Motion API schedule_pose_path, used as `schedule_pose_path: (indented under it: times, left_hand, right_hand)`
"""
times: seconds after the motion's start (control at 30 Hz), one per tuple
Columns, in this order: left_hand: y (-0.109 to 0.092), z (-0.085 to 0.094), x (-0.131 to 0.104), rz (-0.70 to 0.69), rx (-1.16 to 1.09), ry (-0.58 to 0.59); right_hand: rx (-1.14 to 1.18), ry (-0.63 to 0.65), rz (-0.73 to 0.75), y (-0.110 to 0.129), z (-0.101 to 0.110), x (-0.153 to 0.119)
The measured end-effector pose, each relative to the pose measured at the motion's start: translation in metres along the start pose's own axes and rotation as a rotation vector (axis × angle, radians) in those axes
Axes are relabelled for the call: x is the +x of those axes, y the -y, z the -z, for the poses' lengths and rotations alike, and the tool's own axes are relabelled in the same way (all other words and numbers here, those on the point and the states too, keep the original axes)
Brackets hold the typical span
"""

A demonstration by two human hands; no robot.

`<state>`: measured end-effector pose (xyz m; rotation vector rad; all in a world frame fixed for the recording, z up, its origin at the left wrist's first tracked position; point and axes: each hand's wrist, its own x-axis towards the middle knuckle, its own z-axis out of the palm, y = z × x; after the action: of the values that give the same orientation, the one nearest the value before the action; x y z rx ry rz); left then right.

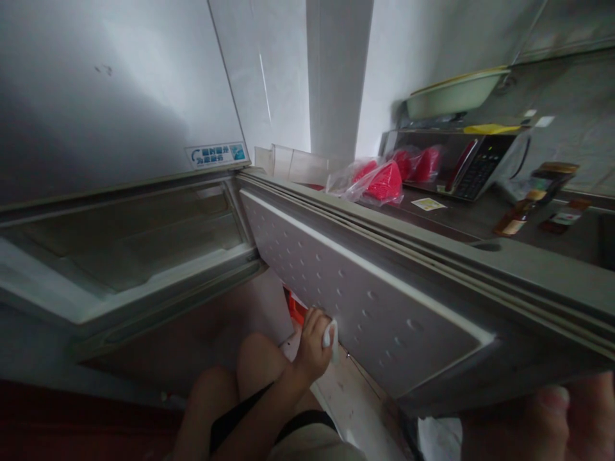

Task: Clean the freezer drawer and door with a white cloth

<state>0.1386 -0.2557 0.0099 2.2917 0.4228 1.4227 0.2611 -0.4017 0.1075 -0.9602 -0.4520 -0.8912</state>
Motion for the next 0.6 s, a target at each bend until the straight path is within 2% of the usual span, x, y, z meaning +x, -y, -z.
schedule_pose_path:
  times: [0.17, 0.27, 0.33, 0.4, 0.47, 0.53, 0.6]
  left_hand:
    - [-0.023, 0.023, 0.071, -0.04, -0.048, -0.161]
    - [-0.043, 0.038, 0.11, -0.253, -0.056, -0.18]
    - [-0.051, 0.045, 0.123, -0.376, 0.009, -0.155]
    - [-0.051, 0.047, 0.125, -0.452, 0.09, -0.11]
    - [-0.042, 0.044, 0.113, -0.486, 0.141, -0.056]
    - [-0.026, 0.038, 0.093, -0.45, 0.147, -0.004]
    - [-0.007, 0.03, 0.067, -0.35, 0.123, 0.043]
  right_hand:
    - [-0.066, 0.131, -0.048, 0.004, 0.007, -0.003]
    - [-0.075, 0.163, -0.029, 0.008, 0.009, -0.004]
    - [-0.106, 0.168, 0.009, 0.008, 0.009, -0.004]
    - [-0.144, 0.178, 0.038, 0.008, 0.008, -0.004]
    - [-0.147, 0.193, 0.039, 0.008, 0.008, -0.004]
    - [-0.127, 0.205, 0.026, 0.008, 0.008, -0.004]
    - [-0.129, 0.209, 0.009, 0.009, 0.009, -0.004]
